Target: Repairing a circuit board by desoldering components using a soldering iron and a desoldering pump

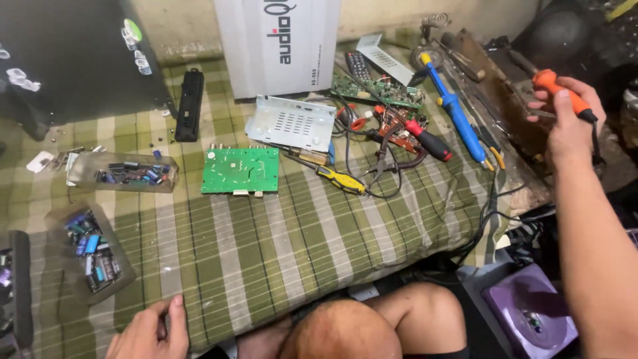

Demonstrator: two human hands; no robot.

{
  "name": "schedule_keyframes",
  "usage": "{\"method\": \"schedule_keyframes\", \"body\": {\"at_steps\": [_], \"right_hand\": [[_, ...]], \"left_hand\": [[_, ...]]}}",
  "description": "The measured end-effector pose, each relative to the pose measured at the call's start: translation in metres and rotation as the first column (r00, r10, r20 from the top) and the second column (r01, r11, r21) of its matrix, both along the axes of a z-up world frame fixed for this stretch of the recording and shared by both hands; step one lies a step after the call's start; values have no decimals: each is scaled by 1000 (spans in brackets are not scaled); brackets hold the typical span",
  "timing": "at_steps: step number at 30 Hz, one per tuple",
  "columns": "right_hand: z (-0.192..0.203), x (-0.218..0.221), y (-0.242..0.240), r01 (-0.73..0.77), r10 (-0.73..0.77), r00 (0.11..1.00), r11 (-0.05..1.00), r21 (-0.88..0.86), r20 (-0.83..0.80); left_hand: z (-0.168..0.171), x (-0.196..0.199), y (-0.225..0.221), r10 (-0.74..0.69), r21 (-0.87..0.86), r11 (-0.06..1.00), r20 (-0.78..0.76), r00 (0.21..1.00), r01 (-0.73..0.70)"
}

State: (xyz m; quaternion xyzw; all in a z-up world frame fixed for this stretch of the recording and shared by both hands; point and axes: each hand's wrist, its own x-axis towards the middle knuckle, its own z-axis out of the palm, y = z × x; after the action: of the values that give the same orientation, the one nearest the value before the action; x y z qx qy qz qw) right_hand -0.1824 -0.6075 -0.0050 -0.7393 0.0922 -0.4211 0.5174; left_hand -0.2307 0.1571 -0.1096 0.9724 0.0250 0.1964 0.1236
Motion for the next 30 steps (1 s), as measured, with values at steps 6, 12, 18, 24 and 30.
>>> {"method": "schedule_keyframes", "body": {"at_steps": [6, 12, 18, 24, 30], "right_hand": [[-37, -36, 39, 124, -313, 924, 787, -605, -217], [-84, -26, 86, 97, -422, 879, 612, -785, -221], [-72, 29, 125, 292, -207, 955, 781, -552, 212], [-100, 115, 180, -65, 98, 958, 990, 128, -270], [-53, 77, 213, 300, -232, 947, 886, -354, 224]], "left_hand": [[-16, 7, 4, -23, -39, 999, 136, 990, 29], [22, 5, -4, -181, 45, 982, 459, 870, 181], [41, -1, -6, -240, 7, 966, 395, 887, 258], [33, -1, -14, -151, -36, 984, 372, 916, 176], [90, 19, -102, -192, -358, 870, 386, 902, 338]]}}
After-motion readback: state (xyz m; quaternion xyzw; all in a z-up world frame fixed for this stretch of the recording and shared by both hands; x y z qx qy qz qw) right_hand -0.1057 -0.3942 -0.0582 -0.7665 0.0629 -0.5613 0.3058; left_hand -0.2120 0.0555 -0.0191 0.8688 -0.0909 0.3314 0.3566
